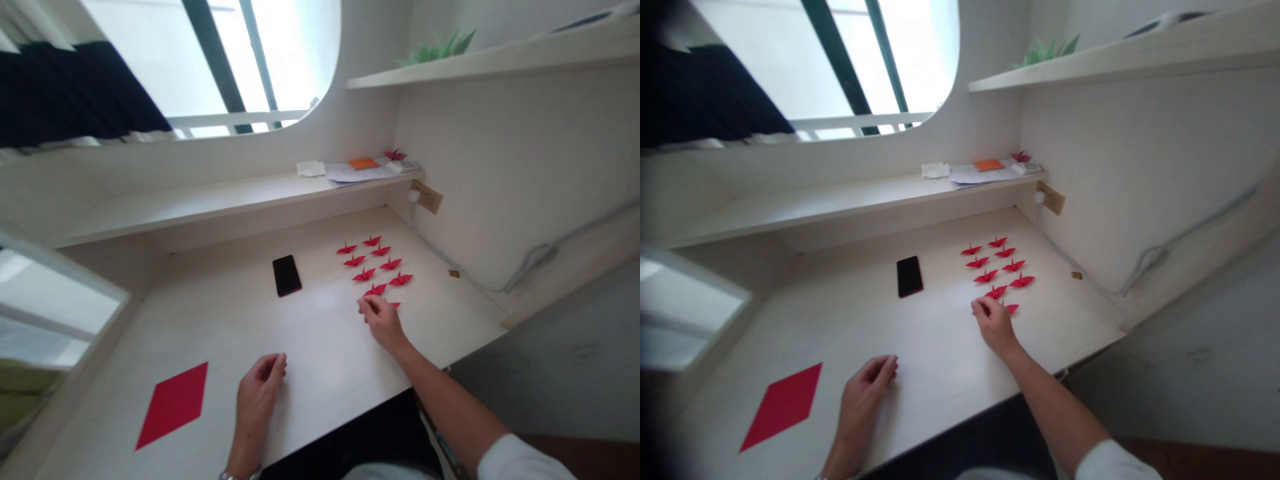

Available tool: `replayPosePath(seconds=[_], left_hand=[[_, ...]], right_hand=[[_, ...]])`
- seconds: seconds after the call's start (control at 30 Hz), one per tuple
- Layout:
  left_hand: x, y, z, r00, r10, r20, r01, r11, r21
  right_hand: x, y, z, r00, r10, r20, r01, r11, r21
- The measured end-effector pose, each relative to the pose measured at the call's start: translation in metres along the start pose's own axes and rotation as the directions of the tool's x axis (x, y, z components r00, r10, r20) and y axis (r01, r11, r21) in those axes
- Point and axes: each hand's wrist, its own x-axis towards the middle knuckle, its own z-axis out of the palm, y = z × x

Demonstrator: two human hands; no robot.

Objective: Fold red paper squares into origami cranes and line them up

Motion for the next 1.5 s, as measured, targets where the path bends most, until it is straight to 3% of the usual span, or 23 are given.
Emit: replayPosePath(seconds=[0.1, 0.2, 0.27, 0.33, 0.47, 0.6, 0.73, 0.83, 0.93, 1.07, 1.17, 1.27, 1.37, 1.5], left_hand=[[-0.008, 0.0, -0.009, 0.998, 0.002, -0.056, -0.004, 0.999, -0.032], [-0.012, -0.012, -0.036, 0.984, 0.02, -0.176, -0.029, 0.999, -0.045], [-0.013, -0.027, -0.062, 0.954, 0.012, -0.3, -0.01, 1.0, 0.01], [-0.014, -0.045, -0.091, 0.897, 0.022, -0.442, 0.052, 0.987, 0.155], [-0.014, -0.077, -0.132, 0.798, 0.08, -0.597, 0.261, 0.847, 0.463], [-0.004, -0.093, -0.143, 0.812, 0.012, -0.584, 0.402, 0.714, 0.573], [0.006, -0.097, -0.143, 0.82, -0.097, -0.563, 0.469, 0.677, 0.566], [0.01, -0.097, -0.142, 0.822, -0.115, -0.558, 0.479, 0.671, 0.567], [0.011, -0.096, -0.139, 0.822, -0.103, -0.56, 0.445, 0.73, 0.519], [0.012, -0.091, -0.128, 0.797, -0.072, -0.6, 0.333, 0.88, 0.337], [0.02, -0.08, -0.11, 0.851, -0.106, -0.514, 0.163, 0.984, 0.067], [0.029, -0.06, -0.078, 0.928, -0.166, -0.333, 0.076, 0.961, -0.267], [0.035, -0.039, -0.034, 0.964, -0.188, -0.187, 0.082, 0.883, -0.462], [0.035, -0.017, 0.021, 0.982, -0.183, -0.039, 0.131, 0.82, -0.557]], right_hand=[[-0.01, -0.001, 0.045, 0.979, 0.058, 0.198, -0.067, 0.997, 0.042], [-0.015, 0.007, 0.066, 0.969, 0.126, 0.21, -0.121, 0.992, -0.036], [-0.016, 0.012, 0.069, 0.964, 0.129, 0.232, -0.104, 0.988, -0.115], [-0.016, 0.017, 0.068, 0.958, 0.121, 0.261, -0.078, 0.982, -0.171], [-0.02, 0.019, 0.062, 0.956, 0.115, 0.271, -0.059, 0.977, -0.206], [-0.021, 0.018, 0.061, 0.959, 0.112, 0.259, -0.054, 0.974, -0.219], [-0.02, 0.018, 0.061, 0.955, 0.108, 0.276, -0.05, 0.976, -0.21], [-0.02, 0.019, 0.06, 0.951, 0.102, 0.291, -0.046, 0.98, -0.195], [-0.02, 0.021, 0.06, 0.948, 0.098, 0.304, -0.045, 0.983, -0.178], [-0.019, 0.023, 0.062, 0.945, 0.11, 0.309, -0.062, 0.985, -0.162], [-0.019, 0.021, 0.064, 0.942, 0.113, 0.315, -0.064, 0.985, -0.162], [-0.018, 0.017, 0.067, 0.934, 0.054, 0.354, 0.003, 0.987, -0.159], [-0.018, 0.013, 0.074, 0.912, 0.017, 0.409, 0.04, 0.99, -0.132], [-0.014, 0.011, 0.087, 0.867, 0.189, 0.46, -0.211, 0.977, -0.004]])
